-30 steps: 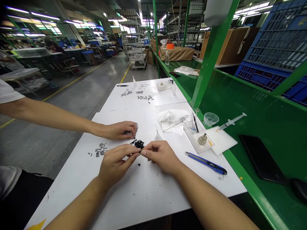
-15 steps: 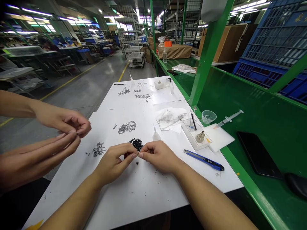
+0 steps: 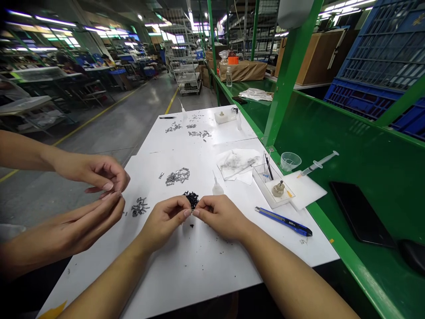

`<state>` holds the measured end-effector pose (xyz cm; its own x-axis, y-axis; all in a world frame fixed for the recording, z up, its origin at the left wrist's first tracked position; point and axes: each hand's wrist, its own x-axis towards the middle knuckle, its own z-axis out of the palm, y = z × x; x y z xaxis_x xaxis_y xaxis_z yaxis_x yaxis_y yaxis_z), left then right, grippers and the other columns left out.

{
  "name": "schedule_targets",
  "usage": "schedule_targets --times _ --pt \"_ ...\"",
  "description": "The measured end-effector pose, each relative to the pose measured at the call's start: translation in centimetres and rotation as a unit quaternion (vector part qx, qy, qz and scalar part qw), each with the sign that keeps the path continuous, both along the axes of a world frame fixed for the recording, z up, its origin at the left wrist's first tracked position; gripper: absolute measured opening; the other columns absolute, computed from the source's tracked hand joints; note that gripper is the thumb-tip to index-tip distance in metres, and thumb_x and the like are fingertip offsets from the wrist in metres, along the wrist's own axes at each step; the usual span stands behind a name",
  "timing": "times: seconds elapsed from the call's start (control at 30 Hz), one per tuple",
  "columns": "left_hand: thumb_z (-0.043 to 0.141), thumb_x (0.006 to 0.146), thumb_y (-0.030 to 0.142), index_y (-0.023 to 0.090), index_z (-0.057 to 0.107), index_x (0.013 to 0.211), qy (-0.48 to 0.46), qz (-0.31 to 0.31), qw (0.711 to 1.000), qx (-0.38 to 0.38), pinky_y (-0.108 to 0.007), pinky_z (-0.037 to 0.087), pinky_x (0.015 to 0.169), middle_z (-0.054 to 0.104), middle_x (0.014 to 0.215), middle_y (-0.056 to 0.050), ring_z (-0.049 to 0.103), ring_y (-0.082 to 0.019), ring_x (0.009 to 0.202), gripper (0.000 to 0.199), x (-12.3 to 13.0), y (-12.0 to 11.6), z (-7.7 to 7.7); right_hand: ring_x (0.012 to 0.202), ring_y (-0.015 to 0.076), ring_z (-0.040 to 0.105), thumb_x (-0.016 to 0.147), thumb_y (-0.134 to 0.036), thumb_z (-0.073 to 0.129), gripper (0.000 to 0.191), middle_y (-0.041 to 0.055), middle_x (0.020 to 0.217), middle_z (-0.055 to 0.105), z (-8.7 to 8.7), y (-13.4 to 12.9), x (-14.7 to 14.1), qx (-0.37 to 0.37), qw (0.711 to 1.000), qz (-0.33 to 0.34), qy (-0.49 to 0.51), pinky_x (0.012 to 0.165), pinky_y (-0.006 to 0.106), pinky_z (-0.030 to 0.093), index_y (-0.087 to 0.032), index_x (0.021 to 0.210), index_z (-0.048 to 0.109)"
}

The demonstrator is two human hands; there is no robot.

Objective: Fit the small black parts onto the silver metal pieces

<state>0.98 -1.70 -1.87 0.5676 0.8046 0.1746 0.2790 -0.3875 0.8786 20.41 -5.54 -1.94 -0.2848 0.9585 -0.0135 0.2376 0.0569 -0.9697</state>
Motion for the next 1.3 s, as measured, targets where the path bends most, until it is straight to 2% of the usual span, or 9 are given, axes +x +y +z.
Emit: schedule_targets --times 0.13,0.27,0.33,0.43,0.53,0.63,0.87,1.1,1.3 --pt "0.057 0.085 0.014 0.018 0.059 0.076 0.043 0.094 0.953 0.286 -0.025 0.040 0.057 0.058 0.067 -0.001 0.050 -0.013 0.061 0.010 0.9 -0.9 -0.4 0.059 0.0112 0.046 0.090 -0.037 0.054 0.024 -0.0033 0.064 0.051 -0.2 0.0 -0.5 0.009 0.997 -0.069 -0.022 0.054 0.024 0.034 -0.019 0.074 0.058" --pt "0.056 0.083 0.010 0.018 0.059 0.078 0.038 0.096 0.933 0.344 -0.028 0.043 0.063 0.060 0.069 -0.002 0.055 -0.015 0.067 0.009 1.4 -2.0 0.4 0.059 0.0129 0.050 0.092 -0.037 0.052 0.024 -0.0035 0.062 0.053 0.3 -1.2 -0.8 0.020 0.995 -0.079 -0.054 0.055 0.025 0.036 -0.021 0.076 0.059" --pt "0.055 0.084 0.013 0.018 0.058 0.075 0.036 0.091 0.956 0.276 -0.027 0.041 0.060 0.058 0.067 -0.002 0.052 -0.014 0.064 0.011 1.5 -2.9 1.7 0.060 0.0140 0.053 0.093 -0.036 0.051 0.022 -0.0025 0.064 0.058 0.7 -2.5 -0.5 0.060 0.990 -0.082 -0.096 0.058 0.026 0.038 -0.022 0.077 0.060" --pt "0.055 0.084 0.020 0.018 0.058 0.072 0.036 0.052 0.998 0.031 -0.024 0.037 0.055 0.054 0.065 0.000 0.047 -0.012 0.059 0.012 1.7 -4.9 3.8 0.067 0.0151 0.058 0.096 -0.030 0.047 0.019 -0.0001 0.075 0.066 1.4 -5.2 0.4 0.131 0.982 -0.056 -0.127 0.062 0.027 0.042 -0.024 0.083 0.060" --pt "0.062 0.080 0.032 0.017 0.057 0.070 -0.016 -0.012 0.974 -0.224 -0.022 0.032 0.050 0.047 0.058 0.003 0.040 -0.009 0.053 0.019 1.9 -6.9 4.7 0.069 0.0151 0.062 0.096 -0.025 0.047 0.014 0.0007 0.078 0.068 1.9 -7.8 1.3 0.202 0.971 0.001 -0.130 0.064 0.027 0.045 -0.026 0.090 0.059" --pt "0.067 0.076 0.041 0.017 0.055 0.069 -0.073 -0.029 0.936 -0.343 -0.022 0.030 0.048 0.046 0.056 0.003 0.037 -0.008 0.049 0.027 2.2 -8.7 3.9 0.066 0.0148 0.062 0.095 -0.025 0.048 0.012 0.0004 0.075 0.067 1.9 -9.4 1.6 0.204 0.971 0.018 -0.126 0.062 0.026 0.046 -0.026 0.090 0.058" --pt "0.057 0.084 0.027 0.018 0.057 0.066 0.051 0.162 0.985 0.022 -0.025 0.041 0.053 0.056 0.062 -0.001 0.048 -0.013 0.056 0.020 3.2 -9.4 0.6 0.072 0.0180 0.061 0.095 -0.028 0.044 0.020 0.0029 0.079 0.067 -0.6 -8.9 1.6 0.102 0.980 -0.057 -0.162 0.065 0.030 0.042 -0.022 0.084 0.060" --pt "0.056 0.088 0.019 0.022 0.067 0.105 0.046 0.096 0.990 0.087 -0.026 0.055 0.062 0.072 0.091 -0.004 0.064 -0.014 0.070 0.020 3.7 -8.3 -0.6 0.070 0.0167 0.059 0.094 -0.030 0.048 0.021 0.0007 0.074 0.067 -1.7 -7.6 2.1 0.039 0.991 -0.099 -0.082 0.065 0.028 0.041 -0.021 0.083 0.063" --pt "0.058 0.087 0.012 0.022 0.070 0.097 0.016 0.074 0.981 0.180 -0.025 0.057 0.065 0.073 0.086 -0.004 0.067 -0.015 0.074 0.019 4.2 -8.1 -0.9 0.066 0.0150 0.054 0.093 -0.035 0.051 0.024 -0.0003 0.069 0.063 -1.8 -7.7 2.4 -0.007 0.996 -0.088 -0.005 0.063 0.026 0.040 -0.019 0.083 0.065"
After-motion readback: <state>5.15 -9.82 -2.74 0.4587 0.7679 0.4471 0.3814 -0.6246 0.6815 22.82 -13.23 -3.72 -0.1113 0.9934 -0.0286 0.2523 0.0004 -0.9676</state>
